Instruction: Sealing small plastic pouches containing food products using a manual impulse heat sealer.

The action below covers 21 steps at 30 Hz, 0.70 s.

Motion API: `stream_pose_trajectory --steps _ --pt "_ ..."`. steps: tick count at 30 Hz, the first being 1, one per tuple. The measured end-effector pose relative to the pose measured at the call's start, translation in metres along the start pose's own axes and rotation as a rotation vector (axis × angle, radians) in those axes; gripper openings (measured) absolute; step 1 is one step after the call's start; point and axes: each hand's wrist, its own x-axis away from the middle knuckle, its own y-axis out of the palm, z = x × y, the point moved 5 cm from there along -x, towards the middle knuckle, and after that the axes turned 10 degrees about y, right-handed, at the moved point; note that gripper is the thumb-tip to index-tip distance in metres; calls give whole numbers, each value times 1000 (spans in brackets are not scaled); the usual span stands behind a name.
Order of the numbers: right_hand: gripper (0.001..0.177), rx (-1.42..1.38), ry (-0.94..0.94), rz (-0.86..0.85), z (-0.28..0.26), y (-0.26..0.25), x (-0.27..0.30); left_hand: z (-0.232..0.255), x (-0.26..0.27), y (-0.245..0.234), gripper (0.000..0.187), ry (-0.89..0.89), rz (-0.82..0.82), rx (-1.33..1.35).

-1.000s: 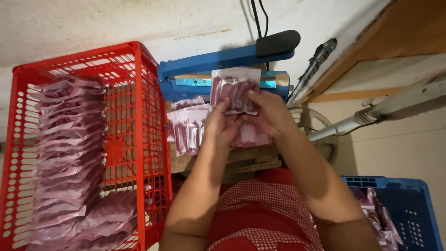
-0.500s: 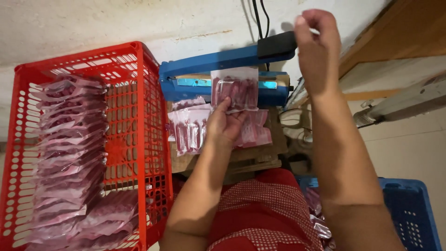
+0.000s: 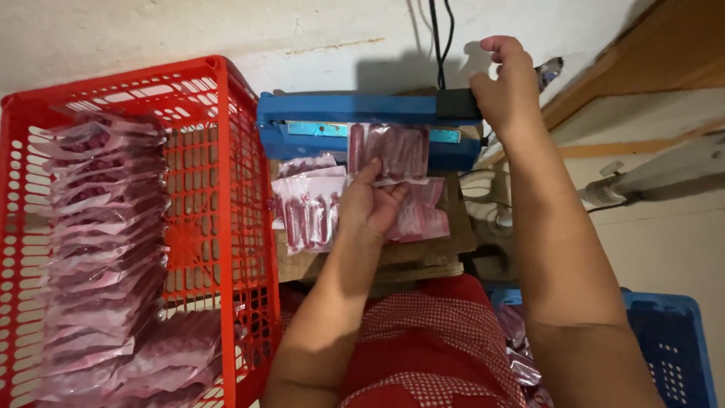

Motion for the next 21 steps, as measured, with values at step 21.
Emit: stream_pose_trajectory --steps 21 --pt "45 -99 231 -164 -42 -10 17 -5 -8 -6 26 7 -36 60"
